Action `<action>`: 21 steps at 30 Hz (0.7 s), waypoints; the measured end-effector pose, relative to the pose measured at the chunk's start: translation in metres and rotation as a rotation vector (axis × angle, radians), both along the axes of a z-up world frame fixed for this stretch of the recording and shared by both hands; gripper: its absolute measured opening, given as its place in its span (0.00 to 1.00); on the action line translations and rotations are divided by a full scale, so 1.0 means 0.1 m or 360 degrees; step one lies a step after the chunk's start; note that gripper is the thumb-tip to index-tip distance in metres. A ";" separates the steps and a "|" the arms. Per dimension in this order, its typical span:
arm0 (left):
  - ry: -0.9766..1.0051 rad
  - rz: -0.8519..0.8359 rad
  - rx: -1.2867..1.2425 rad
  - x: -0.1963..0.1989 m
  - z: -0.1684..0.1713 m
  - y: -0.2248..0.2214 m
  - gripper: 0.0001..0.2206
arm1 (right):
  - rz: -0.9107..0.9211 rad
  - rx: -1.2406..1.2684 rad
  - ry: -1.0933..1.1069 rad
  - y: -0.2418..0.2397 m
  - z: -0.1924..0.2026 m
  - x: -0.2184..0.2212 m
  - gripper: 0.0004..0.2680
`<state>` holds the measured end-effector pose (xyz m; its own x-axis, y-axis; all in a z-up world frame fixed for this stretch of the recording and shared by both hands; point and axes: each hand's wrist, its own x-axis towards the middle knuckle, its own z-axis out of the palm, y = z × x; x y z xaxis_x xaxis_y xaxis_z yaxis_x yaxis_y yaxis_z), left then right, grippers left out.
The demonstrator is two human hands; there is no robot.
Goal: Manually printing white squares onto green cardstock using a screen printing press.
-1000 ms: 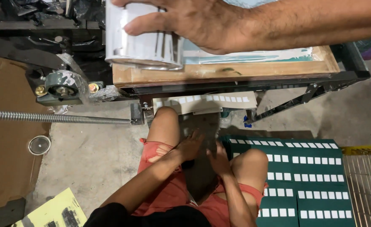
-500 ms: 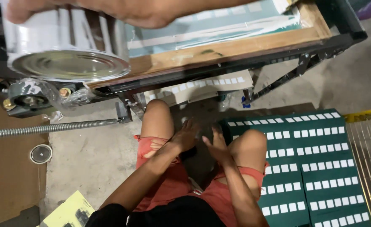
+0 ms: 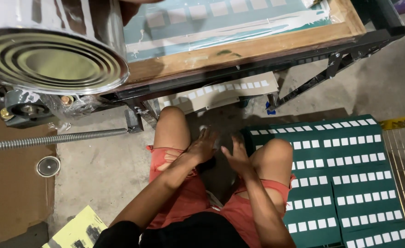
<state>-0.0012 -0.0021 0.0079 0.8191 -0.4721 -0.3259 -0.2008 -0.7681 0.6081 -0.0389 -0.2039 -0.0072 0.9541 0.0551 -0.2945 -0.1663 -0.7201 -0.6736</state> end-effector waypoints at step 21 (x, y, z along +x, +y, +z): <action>-0.0195 0.0076 -0.0237 -0.04 0.13 0.04 0.36 | 0.0167 -0.0067 -0.0405 -0.11 -0.44 -0.03 0.28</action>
